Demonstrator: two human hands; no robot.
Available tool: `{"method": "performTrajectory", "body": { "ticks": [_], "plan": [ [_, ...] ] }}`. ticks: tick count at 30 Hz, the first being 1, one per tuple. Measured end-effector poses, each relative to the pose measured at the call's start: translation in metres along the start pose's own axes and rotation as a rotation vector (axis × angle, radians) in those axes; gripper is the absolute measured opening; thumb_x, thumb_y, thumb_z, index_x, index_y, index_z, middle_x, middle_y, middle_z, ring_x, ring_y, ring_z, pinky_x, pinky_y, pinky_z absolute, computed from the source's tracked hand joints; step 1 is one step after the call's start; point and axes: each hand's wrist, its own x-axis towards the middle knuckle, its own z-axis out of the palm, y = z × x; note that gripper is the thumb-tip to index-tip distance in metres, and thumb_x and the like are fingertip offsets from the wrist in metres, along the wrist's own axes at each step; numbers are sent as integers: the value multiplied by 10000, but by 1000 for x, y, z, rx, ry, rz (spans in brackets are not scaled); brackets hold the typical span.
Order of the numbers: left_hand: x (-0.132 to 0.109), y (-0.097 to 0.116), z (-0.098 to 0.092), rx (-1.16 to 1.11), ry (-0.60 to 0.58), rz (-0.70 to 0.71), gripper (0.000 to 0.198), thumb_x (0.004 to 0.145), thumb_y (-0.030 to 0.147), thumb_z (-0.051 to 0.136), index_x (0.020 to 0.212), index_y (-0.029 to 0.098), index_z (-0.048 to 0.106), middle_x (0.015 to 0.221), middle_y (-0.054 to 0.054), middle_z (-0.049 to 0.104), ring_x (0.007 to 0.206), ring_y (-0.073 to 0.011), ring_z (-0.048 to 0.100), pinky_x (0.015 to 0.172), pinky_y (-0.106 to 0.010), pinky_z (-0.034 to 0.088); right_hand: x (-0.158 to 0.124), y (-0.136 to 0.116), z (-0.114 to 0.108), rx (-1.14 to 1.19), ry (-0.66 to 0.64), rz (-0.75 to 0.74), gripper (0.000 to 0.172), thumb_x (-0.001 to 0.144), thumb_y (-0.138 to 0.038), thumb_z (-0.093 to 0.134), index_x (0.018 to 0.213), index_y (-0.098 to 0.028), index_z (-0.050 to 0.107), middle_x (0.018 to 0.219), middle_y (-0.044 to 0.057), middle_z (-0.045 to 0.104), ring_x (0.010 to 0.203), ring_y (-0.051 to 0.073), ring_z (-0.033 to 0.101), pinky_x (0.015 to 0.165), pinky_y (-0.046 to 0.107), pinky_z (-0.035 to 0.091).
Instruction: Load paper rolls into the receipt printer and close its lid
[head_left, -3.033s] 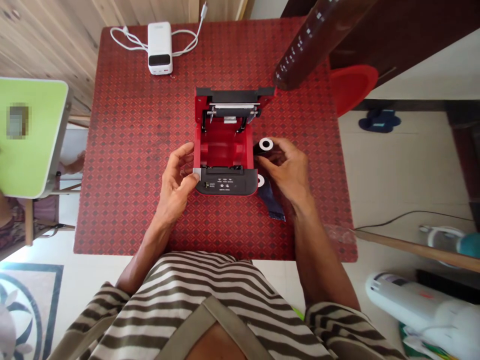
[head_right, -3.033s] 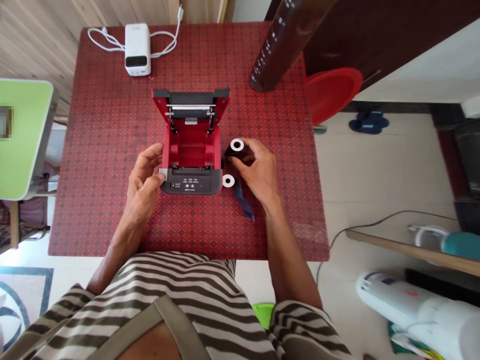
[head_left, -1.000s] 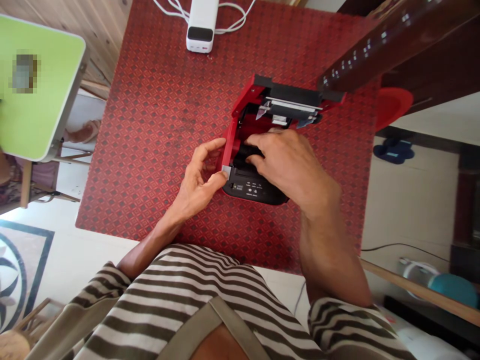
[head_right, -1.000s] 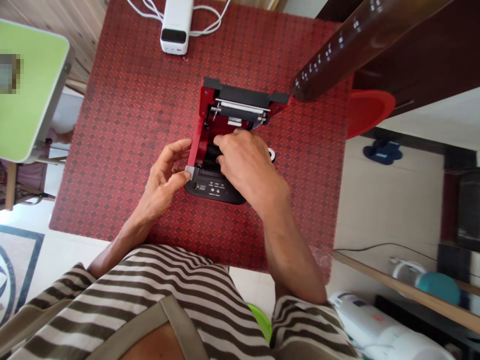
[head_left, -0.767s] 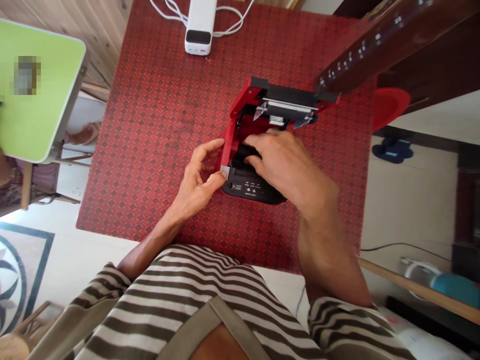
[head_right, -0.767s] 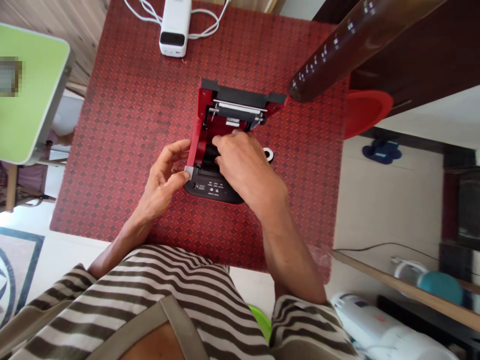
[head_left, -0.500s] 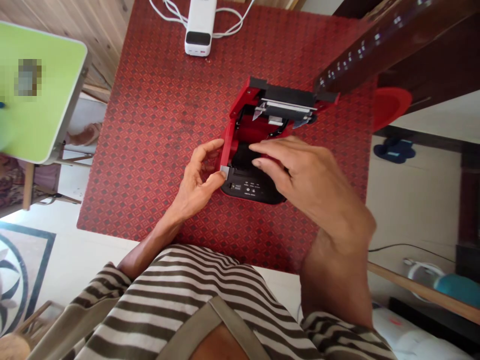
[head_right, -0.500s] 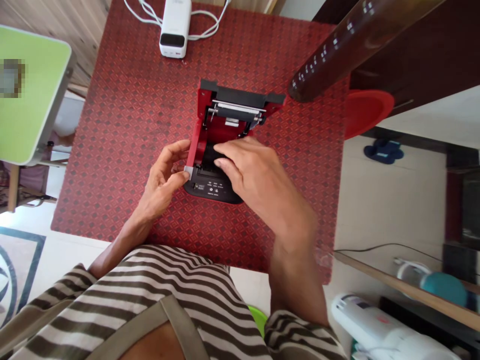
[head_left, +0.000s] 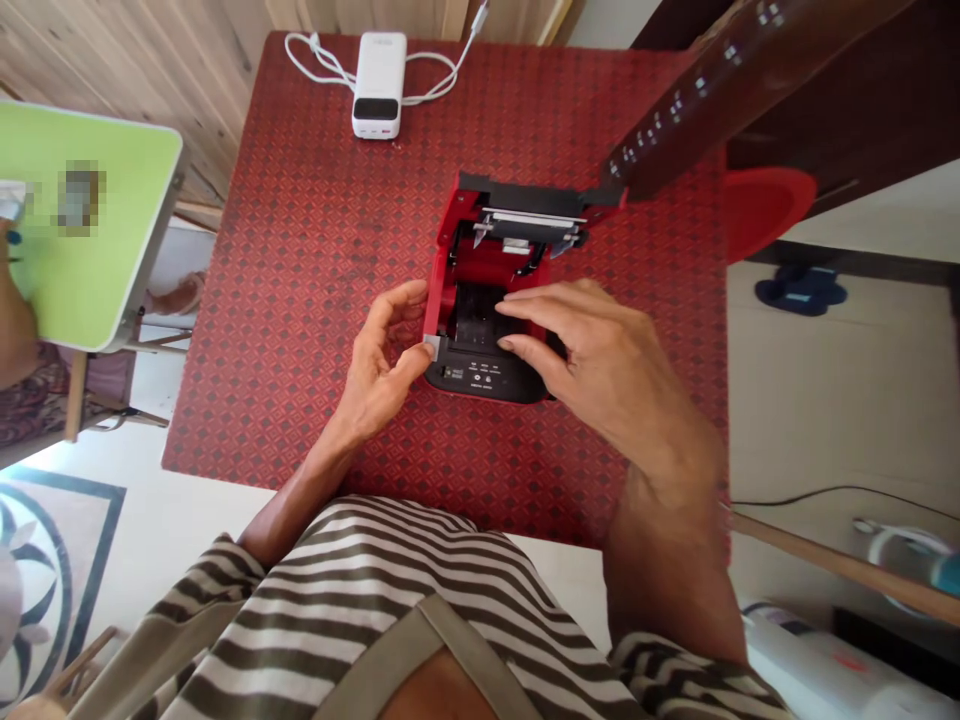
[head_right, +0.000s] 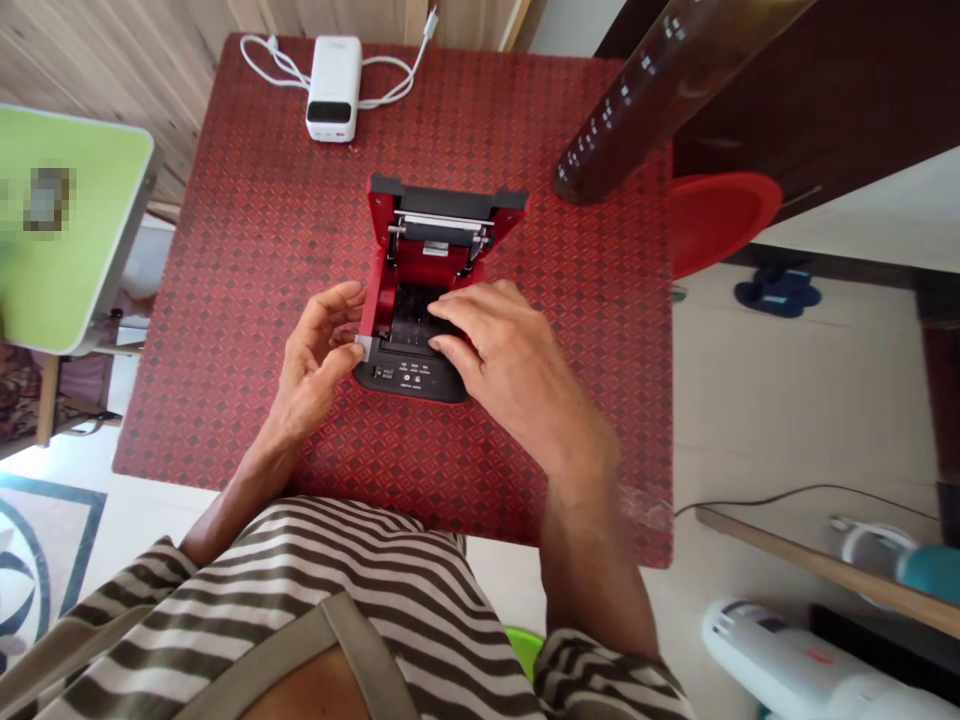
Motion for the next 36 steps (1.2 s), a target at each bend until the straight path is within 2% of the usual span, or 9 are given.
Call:
{"method": "performTrajectory", "body": {
  "ticks": [6,10,12,18,21,24,29,33,36],
  "plan": [
    [0,10,-3,130,-24,48,615,1184,674,875,1694,366,724,1620,-106,861,1497,-358,840,1270,-556,712,15,-10,7,-126,-60,-16,273,1139,-81,761,1278,-243,932,1301,130,958,1279,395,867,1146,601,742],
    [-2,28,-3,490,23,171,394,1287,635,696,1566,371,790,1646,-113,785,1575,-376,755,1304,-613,677,19,-12,7,-152,-38,-36,243,1149,-76,742,1188,-244,913,1226,125,942,1232,386,855,1121,572,730],
    [-2,40,-2,705,7,259,386,1319,658,640,1501,368,817,1715,-125,731,1625,-403,702,1361,-669,625,16,-10,6,-153,8,-33,253,1159,-79,724,1162,-249,911,1193,120,937,1201,383,852,1120,573,724],
    [5,65,12,1110,-113,304,530,1247,695,819,1512,236,789,1918,-247,647,1777,-533,570,1443,-716,508,12,-7,8,-83,-3,-38,272,1170,-76,721,1156,-250,929,1212,118,947,1201,370,862,1127,555,714],
    [7,69,18,1122,-164,270,597,1245,768,798,1436,203,801,1933,-280,631,1797,-549,552,1464,-733,490,13,-8,10,-78,-11,-26,279,1161,-58,728,1205,-231,942,1251,138,954,1237,380,866,1134,557,714],
    [8,67,19,1079,-186,197,537,1237,740,834,1377,223,809,1930,-253,629,1776,-531,552,1472,-764,488,13,-8,11,-78,-7,-15,289,1150,-45,734,1241,-211,953,1269,158,957,1271,397,868,1158,572,711],
    [8,54,10,839,-141,136,466,1170,569,963,1526,307,815,1902,-195,607,1791,-484,558,1511,-779,495,9,-3,7,-3,-35,-32,268,1206,-160,743,1367,-218,950,1330,161,969,1287,400,878,1183,592,711],
    [9,45,3,665,-116,112,447,1191,320,837,1626,419,817,1894,-118,619,1860,-415,556,1543,-716,519,7,-3,5,-14,-58,-35,258,1209,-259,811,1435,-212,926,1366,178,969,1318,428,882,1161,604,703],
    [8,42,2,650,-100,120,490,1188,249,777,1632,448,825,1886,-93,639,1859,-399,570,1551,-705,519,8,-7,8,-55,-49,-45,249,1217,-252,799,1431,-199,915,1376,185,967,1306,427,881,1137,591,693]
  ]
}}
